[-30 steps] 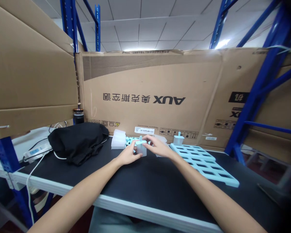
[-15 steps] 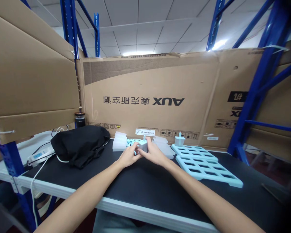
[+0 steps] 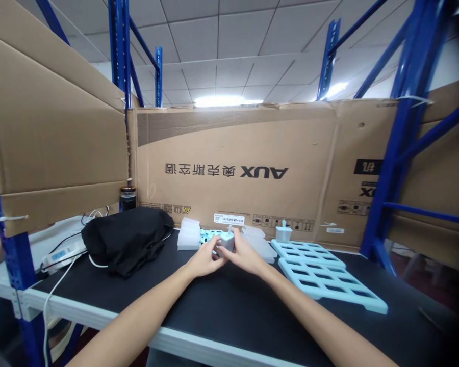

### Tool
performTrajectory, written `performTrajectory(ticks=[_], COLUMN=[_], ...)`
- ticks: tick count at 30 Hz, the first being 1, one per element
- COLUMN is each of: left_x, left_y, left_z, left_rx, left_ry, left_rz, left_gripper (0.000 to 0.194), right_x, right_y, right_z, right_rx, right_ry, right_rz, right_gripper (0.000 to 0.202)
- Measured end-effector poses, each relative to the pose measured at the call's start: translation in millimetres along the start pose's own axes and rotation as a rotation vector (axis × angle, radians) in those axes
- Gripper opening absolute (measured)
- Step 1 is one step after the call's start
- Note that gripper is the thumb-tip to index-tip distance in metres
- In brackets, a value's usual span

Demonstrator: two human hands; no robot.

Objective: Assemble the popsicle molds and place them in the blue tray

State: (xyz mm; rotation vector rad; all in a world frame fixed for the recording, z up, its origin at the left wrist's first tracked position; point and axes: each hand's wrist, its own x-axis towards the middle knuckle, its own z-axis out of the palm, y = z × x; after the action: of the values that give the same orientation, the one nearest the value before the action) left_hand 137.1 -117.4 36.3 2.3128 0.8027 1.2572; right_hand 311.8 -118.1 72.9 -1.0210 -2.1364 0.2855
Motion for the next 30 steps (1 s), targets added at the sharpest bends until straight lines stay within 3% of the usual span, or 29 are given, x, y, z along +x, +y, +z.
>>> performTrajectory(ticks=[8,17,26,30], left_x=[0,0,-1,0], left_y=[-7,-1,-7,-3], left_z=[1.4,0.0,-0.4,-0.6], left_rx=[-0.046,-0.062,0.021,0.02], left_ry=[0.035,0.024,0.024,0.003], left_rz=[0.046,0.021,0.025,0.012], left_gripper=[0.046,0.035,0.041,0.039], right_x=[1,4,0,5], right_y=[5,6,9,0], right_z=[-1,-2,6,-11], right_rx=[0.081,0.172,0.213,0.142], right_ry=[0.049,0.069,0.065,0.099], right_rz=[0.062,0.099,0.118,0.11], right_gripper=[0.055,0.065,0.068,0.063])
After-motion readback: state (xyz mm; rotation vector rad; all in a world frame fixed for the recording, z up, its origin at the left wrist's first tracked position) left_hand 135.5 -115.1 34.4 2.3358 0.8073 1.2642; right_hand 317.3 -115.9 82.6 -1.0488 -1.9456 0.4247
